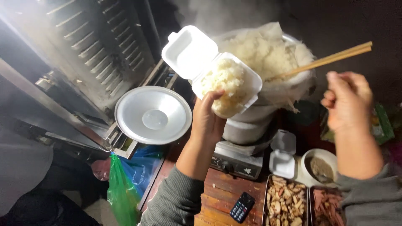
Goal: The person scoops steamed rice into a styrofoam container, then adds a brown sauce, sliced sausages, and mushrooms using tongs. Ketchup is added from a squeeze bottle, followed by a spoonful of fried garlic. The process is repeated for a second container.
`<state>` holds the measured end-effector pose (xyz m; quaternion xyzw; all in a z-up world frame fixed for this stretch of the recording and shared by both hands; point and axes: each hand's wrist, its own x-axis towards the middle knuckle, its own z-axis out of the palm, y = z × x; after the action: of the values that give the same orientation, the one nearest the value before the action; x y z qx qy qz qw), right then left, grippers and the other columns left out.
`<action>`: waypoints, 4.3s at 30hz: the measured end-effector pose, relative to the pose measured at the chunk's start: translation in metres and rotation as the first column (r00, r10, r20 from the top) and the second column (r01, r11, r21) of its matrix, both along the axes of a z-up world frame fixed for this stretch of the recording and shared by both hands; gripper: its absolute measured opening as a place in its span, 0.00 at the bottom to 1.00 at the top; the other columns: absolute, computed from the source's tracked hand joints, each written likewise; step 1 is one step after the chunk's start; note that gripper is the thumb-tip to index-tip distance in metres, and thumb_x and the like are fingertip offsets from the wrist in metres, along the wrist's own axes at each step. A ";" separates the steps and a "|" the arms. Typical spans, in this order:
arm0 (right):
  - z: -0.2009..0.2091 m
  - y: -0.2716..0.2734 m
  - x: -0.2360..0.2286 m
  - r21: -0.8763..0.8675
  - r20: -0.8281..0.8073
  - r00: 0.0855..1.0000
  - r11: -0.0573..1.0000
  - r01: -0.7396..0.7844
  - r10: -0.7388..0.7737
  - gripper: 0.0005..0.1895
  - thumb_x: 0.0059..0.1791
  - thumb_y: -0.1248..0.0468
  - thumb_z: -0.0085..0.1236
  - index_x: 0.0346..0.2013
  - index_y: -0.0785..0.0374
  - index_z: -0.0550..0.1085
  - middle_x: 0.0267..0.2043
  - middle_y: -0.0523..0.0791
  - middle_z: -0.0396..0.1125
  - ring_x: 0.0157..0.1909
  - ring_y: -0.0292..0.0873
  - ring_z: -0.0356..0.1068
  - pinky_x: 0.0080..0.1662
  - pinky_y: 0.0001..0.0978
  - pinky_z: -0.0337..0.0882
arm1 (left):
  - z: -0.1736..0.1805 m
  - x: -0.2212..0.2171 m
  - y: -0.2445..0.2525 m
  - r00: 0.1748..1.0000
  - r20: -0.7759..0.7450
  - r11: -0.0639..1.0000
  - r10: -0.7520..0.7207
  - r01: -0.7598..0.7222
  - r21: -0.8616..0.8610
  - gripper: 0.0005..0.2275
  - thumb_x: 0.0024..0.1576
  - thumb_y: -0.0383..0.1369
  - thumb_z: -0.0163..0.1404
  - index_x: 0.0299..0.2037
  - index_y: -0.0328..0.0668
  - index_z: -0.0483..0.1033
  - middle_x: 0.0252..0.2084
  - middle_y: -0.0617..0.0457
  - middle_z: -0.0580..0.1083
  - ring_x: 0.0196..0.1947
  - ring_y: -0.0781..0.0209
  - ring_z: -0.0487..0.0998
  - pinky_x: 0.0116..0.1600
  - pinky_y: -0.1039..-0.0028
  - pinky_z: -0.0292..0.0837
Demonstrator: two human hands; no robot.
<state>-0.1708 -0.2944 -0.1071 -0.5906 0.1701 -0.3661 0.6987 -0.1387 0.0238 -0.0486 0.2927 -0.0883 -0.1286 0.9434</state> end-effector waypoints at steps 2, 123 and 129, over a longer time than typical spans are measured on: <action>0.028 0.056 -0.024 -0.209 0.039 0.991 0.971 -0.117 0.128 0.08 0.56 0.63 0.61 0.44 0.52 0.69 0.37 0.37 0.65 0.32 0.28 0.62 0.34 0.17 0.62 | -0.003 -0.016 0.000 0.999 0.003 0.999 -0.032 0.032 0.019 0.36 0.45 0.32 0.55 0.69 0.41 0.61 0.60 0.41 0.70 0.57 0.44 0.72 0.51 0.59 0.74; -0.193 -0.144 -0.269 0.374 -0.468 0.833 0.920 -0.115 0.294 0.12 0.61 0.62 0.47 0.43 0.68 0.75 0.44 0.52 0.73 0.36 0.37 0.67 0.37 0.25 0.66 | -0.260 -0.176 -0.242 0.725 -0.590 0.728 -0.355 0.611 0.312 0.37 0.58 0.60 0.27 0.67 0.40 0.62 0.63 0.36 0.70 0.63 0.42 0.71 0.63 0.48 0.71; -0.185 -0.127 -0.281 0.341 -0.450 0.826 0.920 -0.191 0.338 0.14 0.62 0.62 0.45 0.47 0.68 0.76 0.39 0.50 0.73 0.34 0.37 0.66 0.36 0.24 0.65 | -0.270 -0.180 -0.250 0.695 -0.634 0.763 -0.341 0.598 0.246 0.39 0.55 0.64 0.29 0.69 0.45 0.62 0.64 0.36 0.69 0.64 0.39 0.70 0.65 0.43 0.67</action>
<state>-0.4520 -0.4213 -0.2916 -0.5777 0.3109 -0.0710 0.7513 -0.3191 -0.2264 -0.3185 0.4112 0.1457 -0.4672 0.7690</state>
